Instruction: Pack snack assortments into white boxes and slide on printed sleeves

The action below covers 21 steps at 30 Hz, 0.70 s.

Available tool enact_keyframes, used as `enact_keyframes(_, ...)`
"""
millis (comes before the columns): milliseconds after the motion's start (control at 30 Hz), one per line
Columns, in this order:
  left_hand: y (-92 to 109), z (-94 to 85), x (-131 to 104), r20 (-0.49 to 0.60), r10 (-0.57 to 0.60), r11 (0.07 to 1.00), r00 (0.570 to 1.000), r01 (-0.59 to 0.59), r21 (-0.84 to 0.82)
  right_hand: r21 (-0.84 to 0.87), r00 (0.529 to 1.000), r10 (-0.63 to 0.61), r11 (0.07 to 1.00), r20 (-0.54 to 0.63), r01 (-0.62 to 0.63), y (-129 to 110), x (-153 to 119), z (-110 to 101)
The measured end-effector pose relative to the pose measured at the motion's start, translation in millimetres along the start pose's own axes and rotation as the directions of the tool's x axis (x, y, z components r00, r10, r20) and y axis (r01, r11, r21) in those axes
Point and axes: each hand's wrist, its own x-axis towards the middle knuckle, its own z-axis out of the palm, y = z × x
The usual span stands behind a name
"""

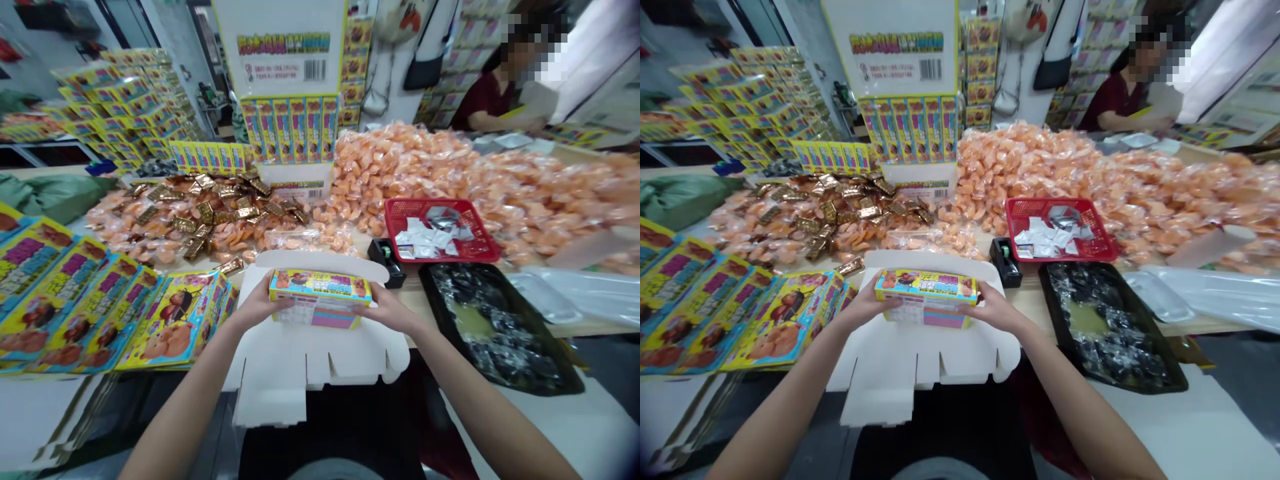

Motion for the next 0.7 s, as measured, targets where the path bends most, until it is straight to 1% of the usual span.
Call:
enact_keyframes(33,-4.0,2.3,3.1,-0.039,-0.027,0.997,0.999,0.024,-0.072,0.056,1.0,0.0,0.998,0.011,-0.001,-0.5,6.2,-7.3)
enact_keyframes(67,-8.3,4.9,4.5,-0.059,-0.049,0.992,0.997,0.041,-0.122,0.088,1.0,-0.012,0.996,-0.014,0.013,-2.2,11.8,-15.6)
enact_keyframes(100,-12.1,7.5,4.6,-0.067,-0.064,0.987,0.996,0.053,-0.154,0.084,0.998,-0.031,0.996,-0.062,0.036,-5.8,17.4,-24.5)
enact_keyframes(133,-14.9,9.7,3.9,-0.066,-0.075,0.983,0.995,0.062,-0.174,0.038,0.992,-0.058,0.997,-0.108,0.062,-11.6,23.4,-33.2)
enact_keyframes(167,-16.7,11.4,2.7,-0.062,-0.081,0.98,0.995,0.068,-0.187,-0.043,0.988,-0.093,0.995,-0.127,0.088,-19.6,30.0,-41.1)
enact_keyframes(200,-17.5,12.4,1.5,-0.059,-0.084,0.979,0.995,0.071,-0.192,-0.145,0.986,-0.127,0.983,-0.103,0.111,-29.1,37.0,-47.6)
enact_keyframes(233,-17.8,12.9,0.4,-0.064,-0.084,0.979,0.994,0.07,-0.191,-0.243,0.989,-0.143,0.962,-0.049,0.127,-39.1,44.2,-52.0)
enact_keyframes(267,-17.7,13.1,-0.4,-0.075,-0.082,0.98,0.994,0.067,-0.185,-0.316,0.991,-0.132,0.94,0.014,0.13,-48.7,50.7,-54.3)
enact_keyframes(300,-17.8,13.0,-1.0,-0.088,-0.079,0.982,0.993,0.063,-0.176,-0.364,0.993,-0.102,0.924,0.059,0.116,-56.9,56.0,-54.5)
enact_keyframes(333,-18.1,13.0,-1.4,-0.1,-0.077,0.984,0.992,0.059,-0.166,-0.393,0.995,-0.065,0.915,0.075,0.09,-63.1,59.5,-53.0)
enact_keyframes(400,-19.6,13.6,-2.4,-0.119,-0.078,0.988,0.99,0.061,-0.144,-0.431,0.998,-0.033,0.901,0.054,0.053,-68.8,60.1,-47.2)
enact_keyframes(533,-22.7,16.0,-6.8,-0.147,-0.046,0.996,0.988,0.033,-0.087,-0.521,0.986,-0.161,0.845,-0.033,0.12,-65.1,49.4,-39.6)
enact_keyframes(600,-22.6,16.5,-9.7,-0.142,-0.019,0.998,0.99,0.01,-0.067,-0.546,0.985,-0.173,0.827,-0.021,0.134,-65.6,48.7,-41.4)
enact_keyframes(700,-21.4,17.7,-13.0,-0.142,0.002,0.999,0.99,-0.008,-0.043,-0.585,0.987,-0.157,0.798,0.031,0.145,-71.7,54.2,-45.7)
